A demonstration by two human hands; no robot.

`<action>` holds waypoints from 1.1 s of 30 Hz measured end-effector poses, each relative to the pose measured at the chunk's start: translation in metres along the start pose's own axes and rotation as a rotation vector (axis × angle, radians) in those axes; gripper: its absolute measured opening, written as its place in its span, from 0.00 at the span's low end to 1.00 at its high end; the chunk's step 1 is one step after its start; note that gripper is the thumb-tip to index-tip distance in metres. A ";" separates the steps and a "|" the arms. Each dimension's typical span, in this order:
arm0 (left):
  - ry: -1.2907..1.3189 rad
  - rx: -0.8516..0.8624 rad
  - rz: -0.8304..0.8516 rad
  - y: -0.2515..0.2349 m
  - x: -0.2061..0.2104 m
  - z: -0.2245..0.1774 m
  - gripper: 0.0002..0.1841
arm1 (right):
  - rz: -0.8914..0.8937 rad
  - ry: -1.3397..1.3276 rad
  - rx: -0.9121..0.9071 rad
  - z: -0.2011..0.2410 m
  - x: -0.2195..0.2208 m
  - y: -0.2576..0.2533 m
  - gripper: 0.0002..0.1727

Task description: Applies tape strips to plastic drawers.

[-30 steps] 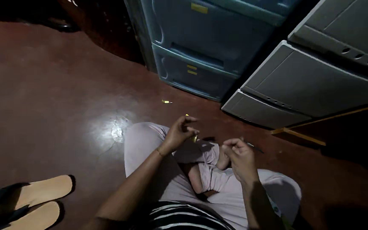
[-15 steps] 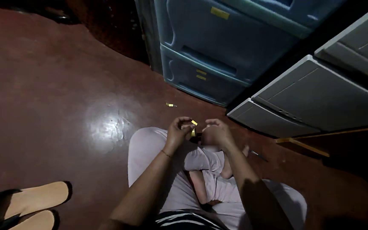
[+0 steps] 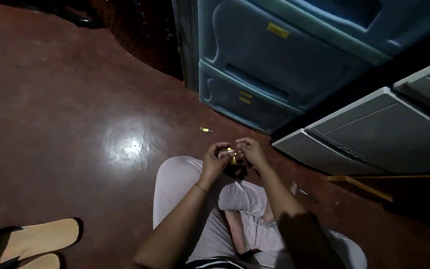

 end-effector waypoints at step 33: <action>0.008 0.053 0.056 0.007 0.012 -0.001 0.21 | -0.076 -0.324 -0.163 0.048 -0.018 0.014 0.09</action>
Point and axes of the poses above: each hand's wrist, its own y-axis away from the middle knuckle, its own x-axis out of the palm, z = x × y, the point moved 10 cm from there along -y, towards the middle knuckle, and after that the axes turned 2 degrees about -x, right-handed, at the moved point
